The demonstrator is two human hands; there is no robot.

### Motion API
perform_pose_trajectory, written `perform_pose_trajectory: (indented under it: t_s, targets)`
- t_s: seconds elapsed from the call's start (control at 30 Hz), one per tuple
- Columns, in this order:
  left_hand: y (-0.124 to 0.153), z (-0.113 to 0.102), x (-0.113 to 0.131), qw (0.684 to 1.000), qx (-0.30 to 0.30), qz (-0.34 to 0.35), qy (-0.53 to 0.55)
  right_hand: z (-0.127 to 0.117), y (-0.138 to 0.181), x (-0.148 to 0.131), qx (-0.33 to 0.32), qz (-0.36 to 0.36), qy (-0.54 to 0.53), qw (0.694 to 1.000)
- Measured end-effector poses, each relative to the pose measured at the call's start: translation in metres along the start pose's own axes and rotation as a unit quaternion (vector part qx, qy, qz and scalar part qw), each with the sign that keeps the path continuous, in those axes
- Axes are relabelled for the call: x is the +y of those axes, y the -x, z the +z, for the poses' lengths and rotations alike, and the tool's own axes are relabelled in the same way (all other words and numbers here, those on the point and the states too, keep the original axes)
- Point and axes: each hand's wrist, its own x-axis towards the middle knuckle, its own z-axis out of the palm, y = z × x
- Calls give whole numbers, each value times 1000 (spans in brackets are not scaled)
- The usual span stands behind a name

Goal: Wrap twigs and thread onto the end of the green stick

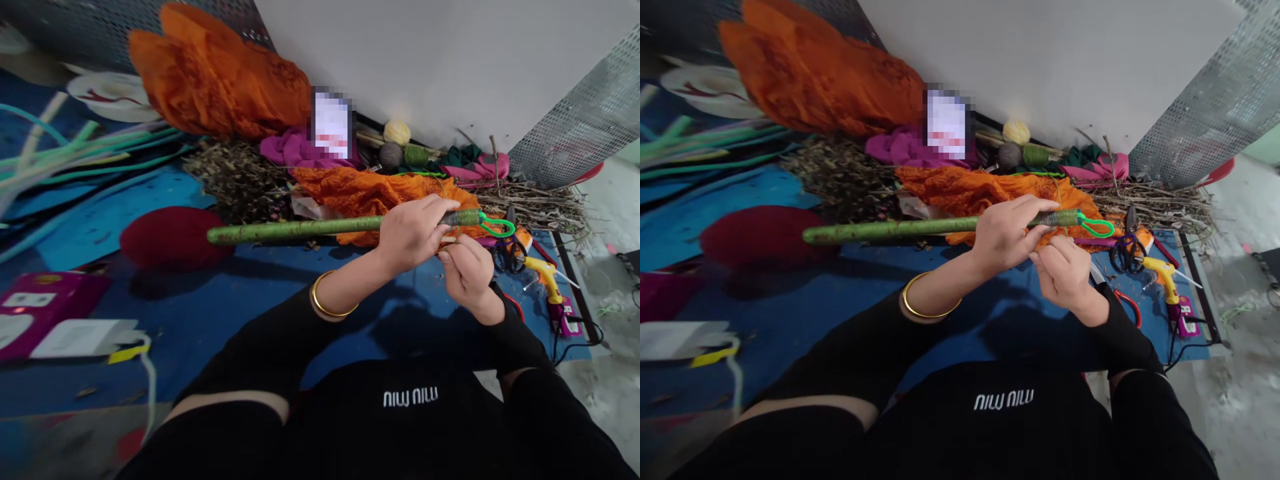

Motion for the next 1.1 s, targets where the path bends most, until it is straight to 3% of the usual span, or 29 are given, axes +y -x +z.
perform_pose_trajectory:
  t_s: [0.3,0.47,0.6,0.77,0.9,1.1]
  targets:
    - [1,7,-6,1000,-21,4,3,2,2,-3,-18,-26,47,998]
    - [0,8,-5,999,-38,-17,0,-5,-2,0,-21,-9,-18,1000]
    - [-3,8,-2,997,-53,-50,4,-27,-11,14,-28,54,-99,993]
    - [-2,11,-2,994,-83,-72,17,-53,-16,32,10,152,-71,986]
    - [-1,13,-3,993,-90,-76,26,-54,-18,37,-10,221,-136,966]
    - [-1,11,-2,986,-122,-97,60,-43,-17,41,-25,338,-271,901]
